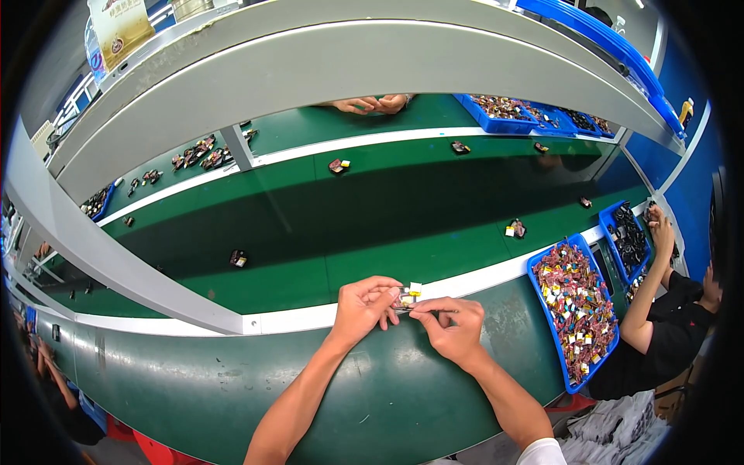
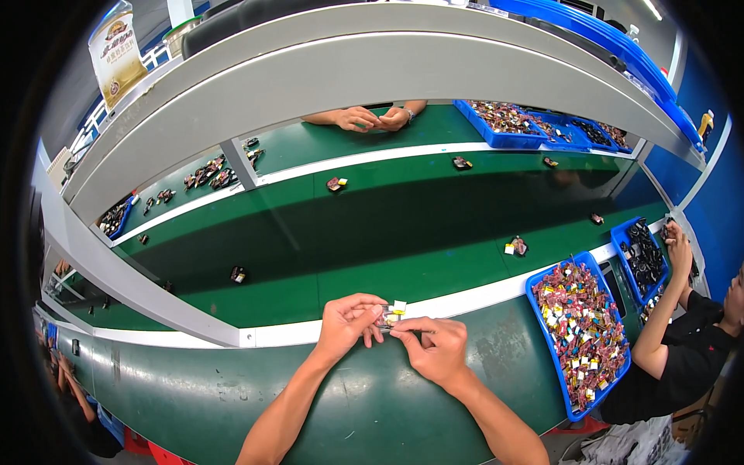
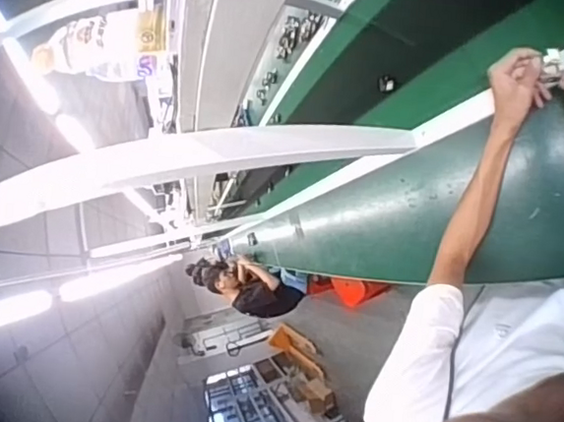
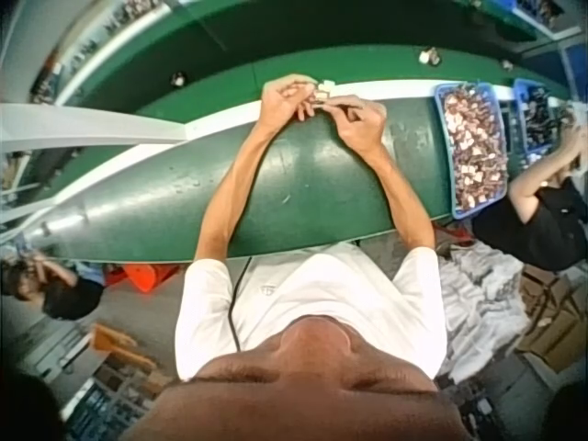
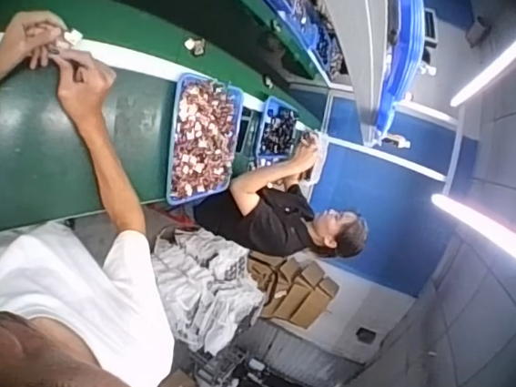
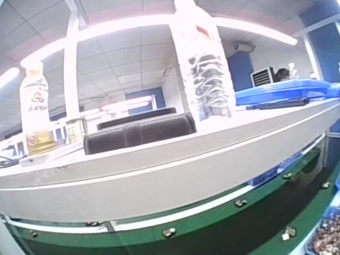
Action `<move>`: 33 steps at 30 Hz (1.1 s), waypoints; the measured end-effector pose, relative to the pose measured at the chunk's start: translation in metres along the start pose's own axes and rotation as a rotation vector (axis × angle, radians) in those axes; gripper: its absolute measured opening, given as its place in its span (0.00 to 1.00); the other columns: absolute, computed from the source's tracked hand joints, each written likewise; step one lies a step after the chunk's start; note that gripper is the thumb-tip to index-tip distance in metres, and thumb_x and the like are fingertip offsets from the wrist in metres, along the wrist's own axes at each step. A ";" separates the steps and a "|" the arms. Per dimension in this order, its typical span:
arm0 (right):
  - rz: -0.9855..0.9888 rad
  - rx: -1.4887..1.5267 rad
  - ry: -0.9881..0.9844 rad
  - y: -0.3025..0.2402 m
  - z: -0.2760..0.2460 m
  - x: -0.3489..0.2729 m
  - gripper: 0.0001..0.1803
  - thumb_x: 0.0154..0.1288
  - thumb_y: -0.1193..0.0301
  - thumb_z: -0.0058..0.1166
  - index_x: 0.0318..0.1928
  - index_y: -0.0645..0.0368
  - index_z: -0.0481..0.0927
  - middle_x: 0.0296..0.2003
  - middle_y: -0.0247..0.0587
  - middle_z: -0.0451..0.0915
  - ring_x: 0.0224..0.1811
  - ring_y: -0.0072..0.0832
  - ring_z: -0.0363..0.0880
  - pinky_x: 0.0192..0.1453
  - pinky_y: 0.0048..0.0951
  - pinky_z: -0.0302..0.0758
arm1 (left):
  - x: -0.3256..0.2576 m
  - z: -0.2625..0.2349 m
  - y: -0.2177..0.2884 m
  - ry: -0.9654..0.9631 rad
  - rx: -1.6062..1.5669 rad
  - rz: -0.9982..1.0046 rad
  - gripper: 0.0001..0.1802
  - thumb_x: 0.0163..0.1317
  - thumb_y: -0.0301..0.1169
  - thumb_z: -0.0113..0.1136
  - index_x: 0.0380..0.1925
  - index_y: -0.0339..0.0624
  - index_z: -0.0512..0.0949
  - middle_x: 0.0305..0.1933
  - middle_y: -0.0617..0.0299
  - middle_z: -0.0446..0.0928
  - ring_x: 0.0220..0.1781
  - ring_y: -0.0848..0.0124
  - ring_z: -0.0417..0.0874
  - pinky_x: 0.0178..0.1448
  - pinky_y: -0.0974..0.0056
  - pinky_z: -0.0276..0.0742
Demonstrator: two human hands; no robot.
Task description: Assembling small electrical or mechanical components and marking them on a factory assembly line.
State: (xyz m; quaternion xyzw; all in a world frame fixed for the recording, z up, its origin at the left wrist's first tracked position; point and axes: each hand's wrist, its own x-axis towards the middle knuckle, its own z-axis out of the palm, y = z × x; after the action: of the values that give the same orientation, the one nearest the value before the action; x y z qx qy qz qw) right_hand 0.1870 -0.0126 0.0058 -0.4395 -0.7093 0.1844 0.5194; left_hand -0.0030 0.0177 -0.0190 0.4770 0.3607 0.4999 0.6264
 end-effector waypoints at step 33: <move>-0.261 -0.095 0.119 0.002 0.008 -0.003 0.09 0.50 0.80 0.72 0.32 0.59 0.86 0.32 0.38 0.90 0.16 0.26 0.79 0.22 0.23 0.70 | 0.004 -0.080 0.043 0.739 1.397 0.129 0.22 0.65 0.37 0.66 0.51 0.28 0.79 0.55 0.36 0.74 0.44 0.39 0.85 0.45 0.43 0.81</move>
State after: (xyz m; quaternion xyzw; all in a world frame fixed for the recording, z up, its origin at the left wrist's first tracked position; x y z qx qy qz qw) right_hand 0.1810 -0.0123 -0.0004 -0.3776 -0.7364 0.0551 0.5586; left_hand -0.0883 0.0421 -0.0007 0.5827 0.7473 0.3191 -0.0085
